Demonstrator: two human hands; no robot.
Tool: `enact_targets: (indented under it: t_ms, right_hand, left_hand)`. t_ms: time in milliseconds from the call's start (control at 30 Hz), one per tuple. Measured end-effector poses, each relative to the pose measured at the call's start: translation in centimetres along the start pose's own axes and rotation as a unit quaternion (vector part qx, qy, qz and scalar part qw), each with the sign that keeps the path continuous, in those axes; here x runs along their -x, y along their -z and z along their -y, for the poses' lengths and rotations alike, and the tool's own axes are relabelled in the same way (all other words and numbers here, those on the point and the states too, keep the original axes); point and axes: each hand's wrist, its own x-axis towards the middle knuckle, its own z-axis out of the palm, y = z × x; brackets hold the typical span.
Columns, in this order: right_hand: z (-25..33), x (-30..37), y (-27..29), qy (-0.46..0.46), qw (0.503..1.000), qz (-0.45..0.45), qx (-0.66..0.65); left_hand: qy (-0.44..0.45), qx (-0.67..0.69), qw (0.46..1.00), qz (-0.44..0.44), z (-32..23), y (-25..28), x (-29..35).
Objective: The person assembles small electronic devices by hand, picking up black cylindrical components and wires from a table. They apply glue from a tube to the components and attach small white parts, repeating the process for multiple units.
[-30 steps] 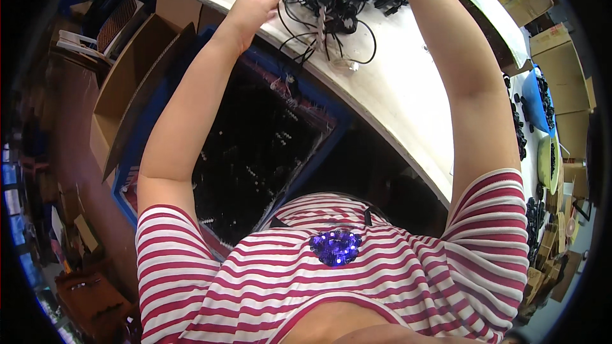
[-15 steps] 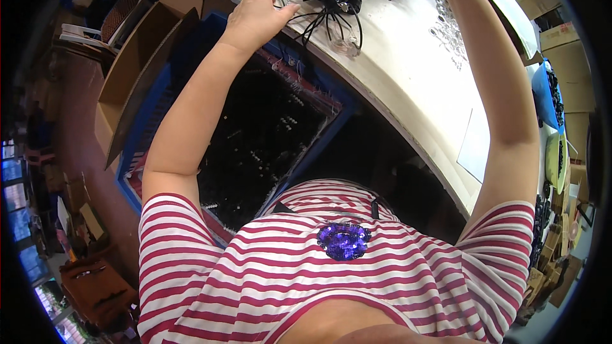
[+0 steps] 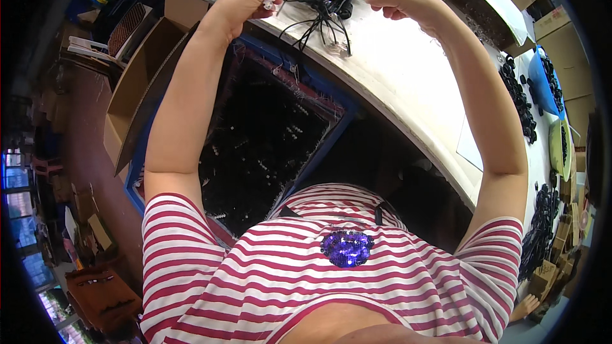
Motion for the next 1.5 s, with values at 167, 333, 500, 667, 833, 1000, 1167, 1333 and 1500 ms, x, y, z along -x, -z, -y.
enact_targets:
  t_ms: [167, 333, 500, 667, 833, 1000, 1167, 1333, 1500]
  right_hand:
    - [3.4, 1.3, -4.6, 0.035, 0.997, 0.011, -0.071]
    - [1.2, 1.5, -5.5, 0.048, 0.99, -0.022, -0.13]
    - [0.9, 1.7, -6.0, 0.031, 0.987, -0.075, -0.139]
    - [0.3, 2.3, -3.9, 0.002, 0.99, -0.039, -0.136]
    - [-0.4, 2.5, -3.4, 0.031, 0.992, -0.028, -0.116]
    - [-0.6, 2.4, -3.6, 0.049, 0.992, -0.08, -0.084]
    - [-1.5, 0.9, -3.2, 0.106, 0.983, -0.15, 0.005]
    - [-1.2, -0.9, -2.9, 0.083, 0.983, -0.144, 0.075]
    - [-0.6, -1.0, -2.7, 0.061, 0.992, -0.101, -0.038]
  left_hand:
    - [-0.094, -0.076, 0.991, 0.056, 0.0, -3.8, 1.3]
    - [-0.047, 0.096, 0.97, 0.22, -0.4, -4.1, 2.4]
    - [-0.117, -0.154, 0.956, 0.219, 0.2, -5.1, 2.1]
    - [-0.221, -0.248, 0.943, -0.014, -0.6, -3.7, -0.1]
    - [-0.386, -0.362, 0.838, -0.132, 0.3, -5.5, -2.1]
    - [-0.479, -0.374, 0.789, -0.088, 1.0, -5.7, -4.6]
    - [-0.51, -0.373, 0.773, -0.057, -1.8, -5.3, -4.5]
    - [-0.526, -0.393, 0.753, -0.028, -2.3, -4.4, -6.1]
    - [-0.556, -0.448, 0.7, 0.006, -3.2, -3.3, -6.7]
